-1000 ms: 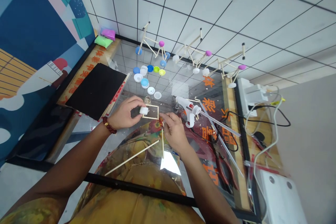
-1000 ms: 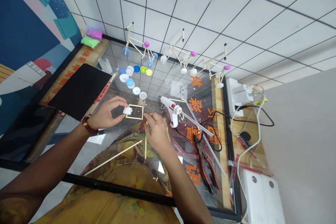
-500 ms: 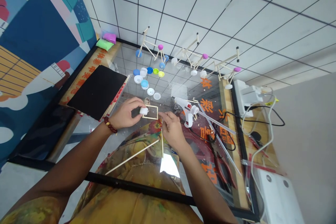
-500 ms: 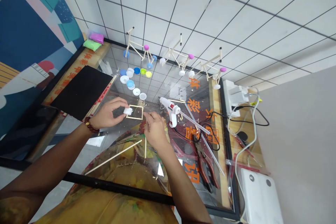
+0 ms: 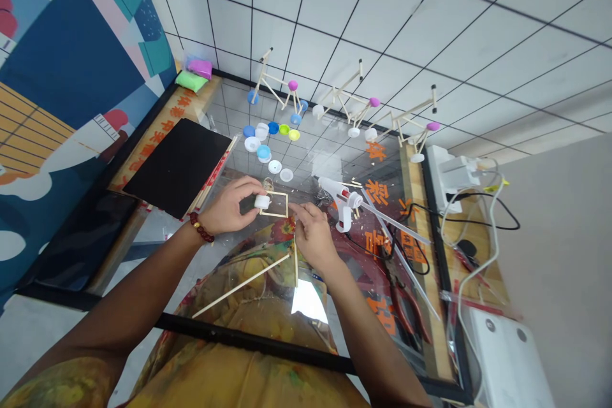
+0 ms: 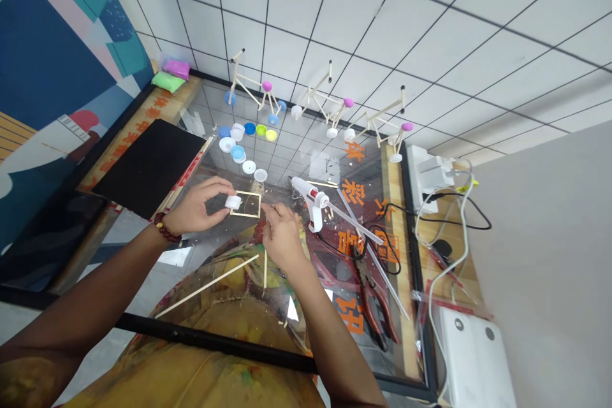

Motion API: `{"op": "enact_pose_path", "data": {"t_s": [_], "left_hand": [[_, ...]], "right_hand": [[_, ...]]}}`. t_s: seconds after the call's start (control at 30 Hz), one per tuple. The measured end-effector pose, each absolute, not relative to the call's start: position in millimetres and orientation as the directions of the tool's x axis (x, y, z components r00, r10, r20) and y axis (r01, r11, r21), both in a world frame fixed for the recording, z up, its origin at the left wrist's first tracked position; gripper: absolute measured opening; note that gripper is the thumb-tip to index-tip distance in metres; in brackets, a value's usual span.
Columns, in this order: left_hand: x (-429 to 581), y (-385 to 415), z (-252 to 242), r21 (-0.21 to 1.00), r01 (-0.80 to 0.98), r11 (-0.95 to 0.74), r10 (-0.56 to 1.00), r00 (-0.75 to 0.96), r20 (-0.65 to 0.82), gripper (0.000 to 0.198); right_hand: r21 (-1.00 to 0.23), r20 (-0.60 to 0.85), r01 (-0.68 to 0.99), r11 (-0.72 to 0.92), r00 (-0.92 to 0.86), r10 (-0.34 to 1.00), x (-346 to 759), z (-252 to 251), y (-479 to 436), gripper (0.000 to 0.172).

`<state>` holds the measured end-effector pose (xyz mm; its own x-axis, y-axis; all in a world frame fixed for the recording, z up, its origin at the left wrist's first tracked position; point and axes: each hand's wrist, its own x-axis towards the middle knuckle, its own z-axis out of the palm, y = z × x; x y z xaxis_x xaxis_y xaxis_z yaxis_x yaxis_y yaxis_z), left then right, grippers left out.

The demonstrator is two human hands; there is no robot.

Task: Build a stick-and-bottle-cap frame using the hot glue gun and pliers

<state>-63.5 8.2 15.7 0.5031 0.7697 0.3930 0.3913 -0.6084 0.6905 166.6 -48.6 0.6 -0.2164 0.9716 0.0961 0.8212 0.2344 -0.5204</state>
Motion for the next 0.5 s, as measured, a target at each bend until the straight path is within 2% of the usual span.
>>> {"op": "enact_pose_path", "data": {"t_s": [0.5], "left_hand": [[-63.3, 7.2, 15.8, 0.7, 0.402, -0.591, 0.783, 0.495, 0.377, 0.033]], "right_hand": [[-0.519, 0.099, 0.823, 0.23, -0.209, 0.973, 166.8, -2.6, -48.0, 0.051]]}}
